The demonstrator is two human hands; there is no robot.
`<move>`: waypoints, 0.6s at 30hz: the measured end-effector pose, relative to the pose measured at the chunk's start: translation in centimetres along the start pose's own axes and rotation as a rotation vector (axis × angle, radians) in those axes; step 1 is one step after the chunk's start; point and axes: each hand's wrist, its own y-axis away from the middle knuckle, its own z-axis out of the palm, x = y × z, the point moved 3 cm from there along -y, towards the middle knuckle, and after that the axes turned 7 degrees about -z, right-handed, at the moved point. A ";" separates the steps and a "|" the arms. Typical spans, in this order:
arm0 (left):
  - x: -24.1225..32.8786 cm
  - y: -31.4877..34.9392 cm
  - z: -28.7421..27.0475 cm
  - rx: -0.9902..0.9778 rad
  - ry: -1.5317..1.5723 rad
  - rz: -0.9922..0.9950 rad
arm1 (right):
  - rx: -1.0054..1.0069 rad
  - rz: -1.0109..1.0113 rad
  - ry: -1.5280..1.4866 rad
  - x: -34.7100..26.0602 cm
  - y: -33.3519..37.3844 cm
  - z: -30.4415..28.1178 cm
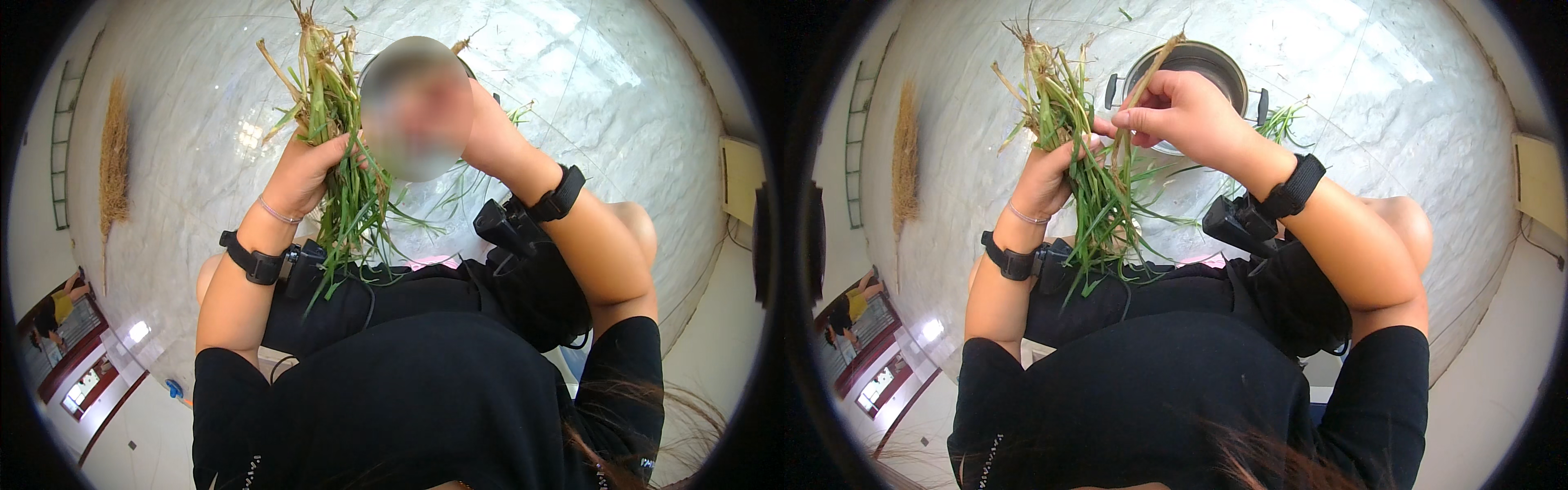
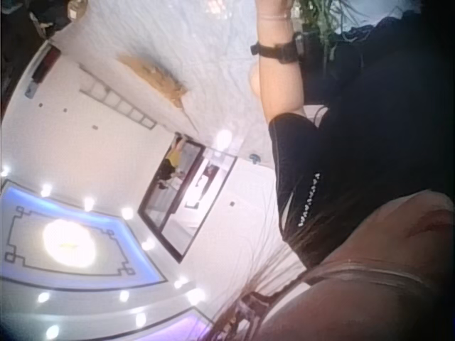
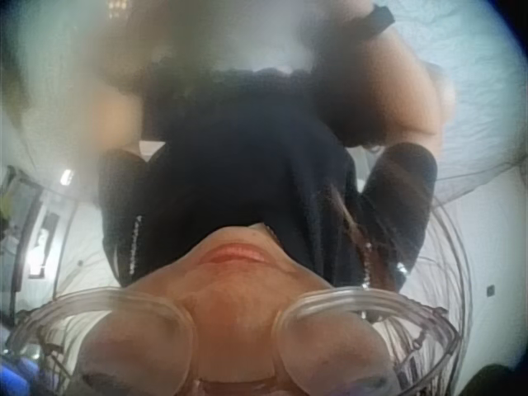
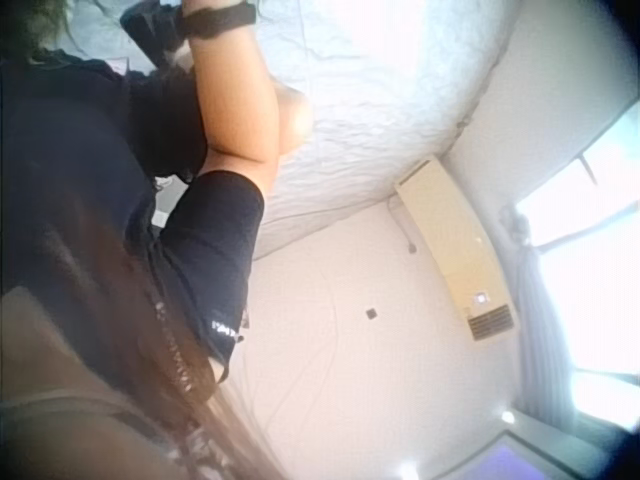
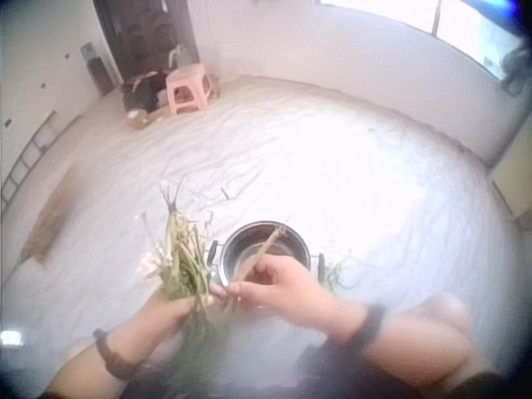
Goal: The person sits on the floor and sorts through a bundle of green stalks by hand, picking out individual pieces and placing them into a metal pot.
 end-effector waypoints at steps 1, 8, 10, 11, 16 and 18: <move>0.1 0.0 0.2 -0.009 0.024 -0.016 | 0.000 -0.009 0.043 0.0 0.1 0.1; 0.5 0.1 2.0 0.067 -0.111 0.080 | 0.023 -0.059 0.044 0.3 0.5 0.5; 0.6 0.0 2.0 0.068 -0.112 0.093 | 0.024 -0.064 0.059 0.2 0.5 0.4; 0.6 0.0 2.0 0.069 -0.115 0.093 | 0.026 -0.065 0.074 0.1 0.6 0.4; 0.8 0.0 1.9 0.054 -0.137 0.080 | -0.015 -0.018 0.084 0.4 0.6 0.2; 0.8 0.0 1.7 0.047 -0.137 0.079 | -0.042 0.141 0.004 1.0 0.4 0.1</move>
